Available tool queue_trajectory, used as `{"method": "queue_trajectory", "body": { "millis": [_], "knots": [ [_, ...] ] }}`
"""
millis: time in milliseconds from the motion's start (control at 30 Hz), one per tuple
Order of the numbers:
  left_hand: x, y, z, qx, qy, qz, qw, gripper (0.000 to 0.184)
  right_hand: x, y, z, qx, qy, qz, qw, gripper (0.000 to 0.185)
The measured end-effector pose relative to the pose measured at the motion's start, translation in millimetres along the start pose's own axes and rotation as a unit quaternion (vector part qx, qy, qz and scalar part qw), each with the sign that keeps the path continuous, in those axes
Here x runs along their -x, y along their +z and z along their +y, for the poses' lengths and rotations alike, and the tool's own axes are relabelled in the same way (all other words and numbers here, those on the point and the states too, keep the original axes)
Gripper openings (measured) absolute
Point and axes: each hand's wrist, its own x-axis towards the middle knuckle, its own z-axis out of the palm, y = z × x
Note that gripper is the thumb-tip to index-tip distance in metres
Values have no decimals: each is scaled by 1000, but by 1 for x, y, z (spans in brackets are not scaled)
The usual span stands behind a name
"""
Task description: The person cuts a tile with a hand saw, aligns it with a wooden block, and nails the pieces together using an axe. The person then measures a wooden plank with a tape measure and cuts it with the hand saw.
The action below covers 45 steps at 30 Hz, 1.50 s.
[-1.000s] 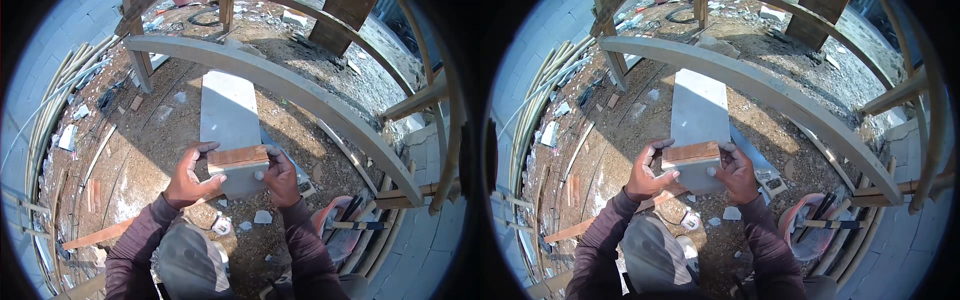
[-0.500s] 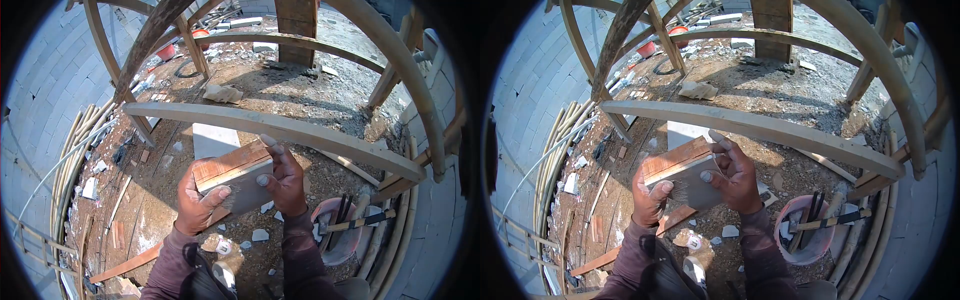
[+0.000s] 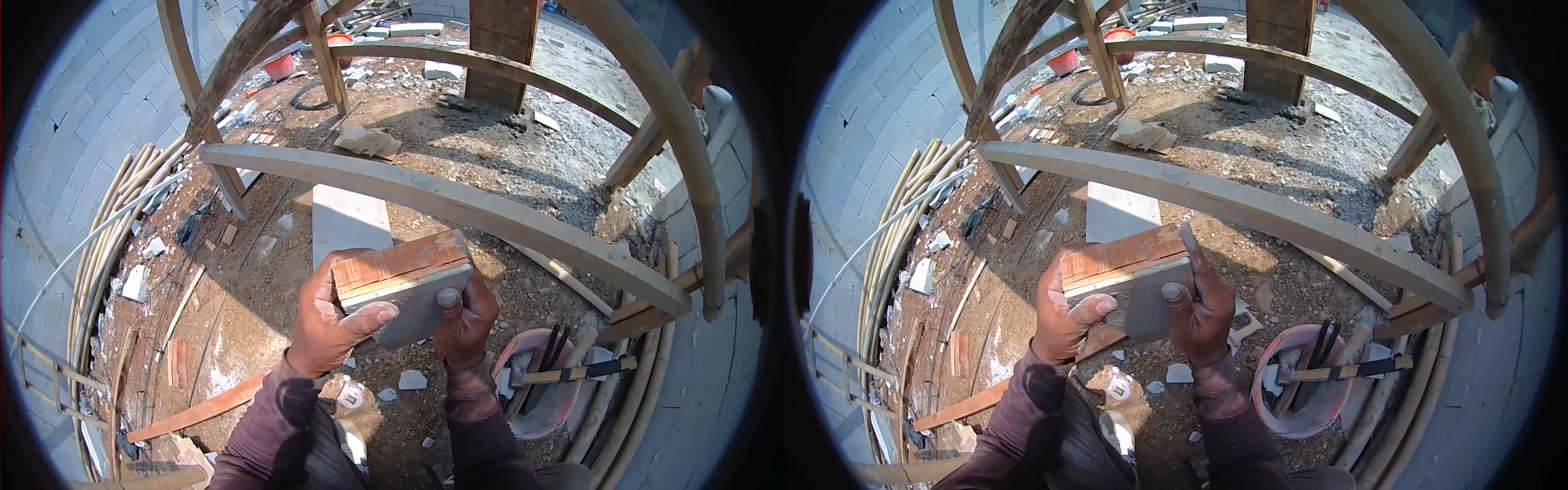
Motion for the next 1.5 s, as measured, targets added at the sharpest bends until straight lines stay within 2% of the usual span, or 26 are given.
{"method": "queue_trajectory", "body": {
  "millis": [233, 433, 733, 1233, 1500],
  "knots": [
    [1, -2, 2, 13, -30, 5, 999, 70, 4, 8, 3, 10, -12, 31, 999, 72],
    [-1, -4, -3, -16, -9, 8, 1000, 73, 1, 4, 7, 22, -34, 28, 999, 68],
    [0, -5, -8, 10, -8, 12, 1000, 76, 2, 4, 6, 21, -21, 42, 999, 64],
    [-1, 0, -5, -4, -17, 29, 999, 70, 2, 5, 4, 35, -37, 52, 997, 62],
    [1, 1, -8, -33, 27, 45, 998, 60, -1, 6, -2, 13, -6, 37, 999, 62]
  ]
}}
